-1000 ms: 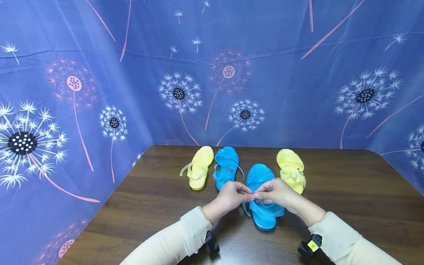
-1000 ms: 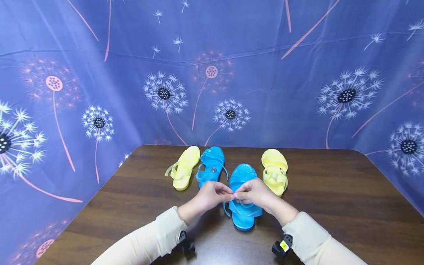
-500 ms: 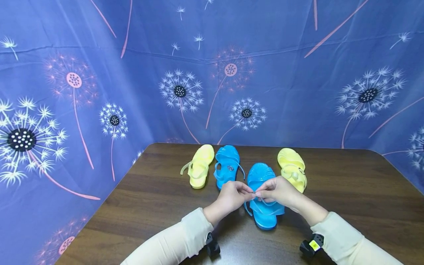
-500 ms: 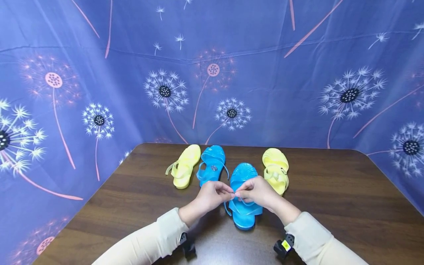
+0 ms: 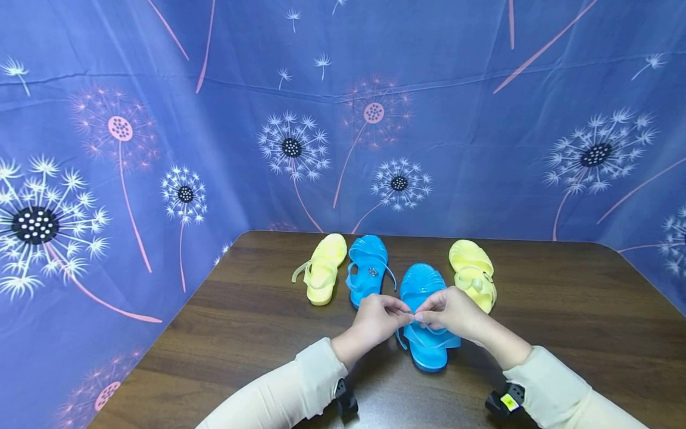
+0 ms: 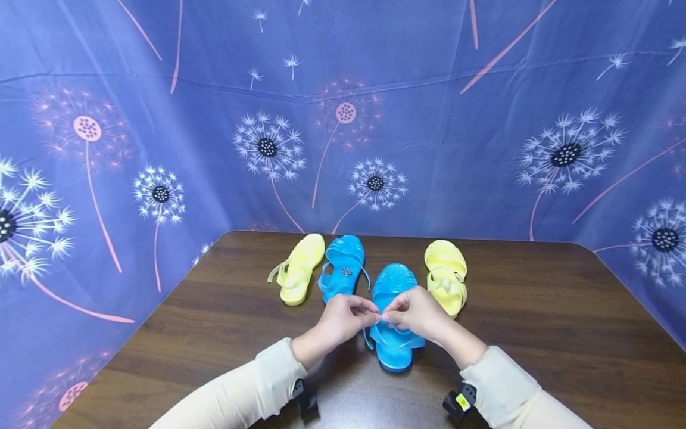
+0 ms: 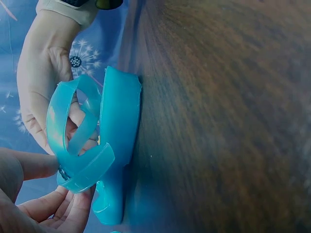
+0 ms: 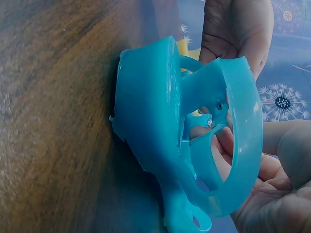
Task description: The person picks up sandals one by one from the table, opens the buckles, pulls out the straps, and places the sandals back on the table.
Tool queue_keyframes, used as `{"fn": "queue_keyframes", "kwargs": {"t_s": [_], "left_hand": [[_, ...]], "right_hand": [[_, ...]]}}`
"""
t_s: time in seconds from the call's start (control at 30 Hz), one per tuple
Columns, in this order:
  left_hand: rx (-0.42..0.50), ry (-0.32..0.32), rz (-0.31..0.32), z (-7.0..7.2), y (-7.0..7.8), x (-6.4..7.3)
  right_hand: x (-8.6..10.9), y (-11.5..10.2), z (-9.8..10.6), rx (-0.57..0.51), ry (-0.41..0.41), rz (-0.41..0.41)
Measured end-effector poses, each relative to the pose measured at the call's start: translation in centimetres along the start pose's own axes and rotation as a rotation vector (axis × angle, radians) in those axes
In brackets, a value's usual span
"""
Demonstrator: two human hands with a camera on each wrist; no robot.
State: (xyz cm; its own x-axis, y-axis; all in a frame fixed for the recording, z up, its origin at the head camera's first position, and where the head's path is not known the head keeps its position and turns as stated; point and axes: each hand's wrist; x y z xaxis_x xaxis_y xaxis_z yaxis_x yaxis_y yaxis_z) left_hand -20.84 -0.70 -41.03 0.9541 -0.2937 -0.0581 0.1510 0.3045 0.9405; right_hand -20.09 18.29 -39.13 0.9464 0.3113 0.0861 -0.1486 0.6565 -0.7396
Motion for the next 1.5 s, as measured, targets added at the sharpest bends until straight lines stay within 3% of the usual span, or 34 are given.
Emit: {"fn": "queue_keyframes", "kwargs": {"t_s": [0.93,1.17,1.5], "left_hand": [[0.034,-0.006,0.031,0.4,-0.1,0.3],[0.033,-0.001,0.064,0.7,-0.1,0.4],[0.032,0.02,0.087,0.6,0.0,0.6]], "right_hand": [[0.4,0.9,0.5,-0.022,0.003,-0.088],[0.7,1.3,0.8,-0.062,0.0,-0.091],[1.1,1.4,0.8,-0.038,0.006,-0.102]]}}
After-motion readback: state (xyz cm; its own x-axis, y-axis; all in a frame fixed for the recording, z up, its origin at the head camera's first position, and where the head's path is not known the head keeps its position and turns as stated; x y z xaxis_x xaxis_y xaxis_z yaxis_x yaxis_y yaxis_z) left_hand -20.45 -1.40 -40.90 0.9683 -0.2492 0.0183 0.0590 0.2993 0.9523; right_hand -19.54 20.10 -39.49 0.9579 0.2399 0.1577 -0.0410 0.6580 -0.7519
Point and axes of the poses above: each hand's wrist, its own x-axis away from the middle knuckle, its own z-axis out of the back of the hand, y = z × x, and after that the axes turned 10 degrees about x, right-handed
